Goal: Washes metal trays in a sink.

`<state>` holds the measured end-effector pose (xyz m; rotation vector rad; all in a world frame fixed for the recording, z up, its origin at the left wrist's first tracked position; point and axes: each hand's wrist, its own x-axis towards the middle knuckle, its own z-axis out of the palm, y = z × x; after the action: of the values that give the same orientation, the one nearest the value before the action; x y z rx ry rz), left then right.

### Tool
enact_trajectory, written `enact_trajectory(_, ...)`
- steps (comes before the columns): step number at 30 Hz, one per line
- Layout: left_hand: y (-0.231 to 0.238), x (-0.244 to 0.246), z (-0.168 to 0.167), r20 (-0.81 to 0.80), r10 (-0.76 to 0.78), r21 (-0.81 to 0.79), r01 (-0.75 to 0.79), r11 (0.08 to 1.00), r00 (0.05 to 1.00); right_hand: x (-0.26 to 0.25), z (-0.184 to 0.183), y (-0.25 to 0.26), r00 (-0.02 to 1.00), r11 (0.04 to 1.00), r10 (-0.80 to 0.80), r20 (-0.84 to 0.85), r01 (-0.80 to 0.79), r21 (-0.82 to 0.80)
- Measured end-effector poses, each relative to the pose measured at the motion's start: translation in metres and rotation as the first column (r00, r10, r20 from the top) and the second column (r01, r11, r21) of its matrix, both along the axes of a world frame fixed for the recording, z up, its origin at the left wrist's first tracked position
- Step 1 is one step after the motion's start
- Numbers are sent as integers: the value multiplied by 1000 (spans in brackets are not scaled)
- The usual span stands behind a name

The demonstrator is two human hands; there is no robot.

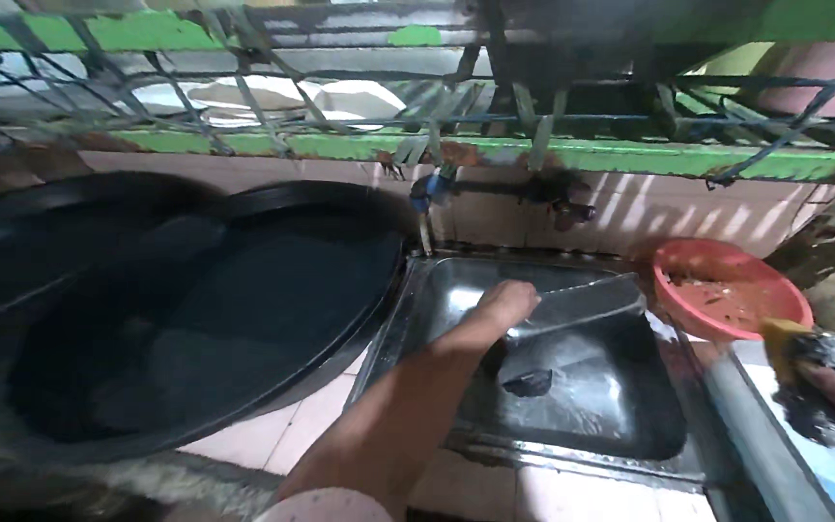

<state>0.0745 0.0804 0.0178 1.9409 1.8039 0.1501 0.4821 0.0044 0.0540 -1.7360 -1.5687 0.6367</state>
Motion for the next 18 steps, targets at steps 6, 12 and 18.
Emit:
enact_trajectory(6,-37,-13,-29,185,21,-119,1,993,982,-129,-20,22,902,935,227,367,-308,178)
enact_trajectory(12,-47,-14,-38,126,17,-234,13,972,992,-238,-104,16,632,728,486,603,-675,121)
enact_trajectory(18,-40,-39,-61,165,138,-267,-90,959,977,-173,-97,112,738,939,343,581,-264,-220)
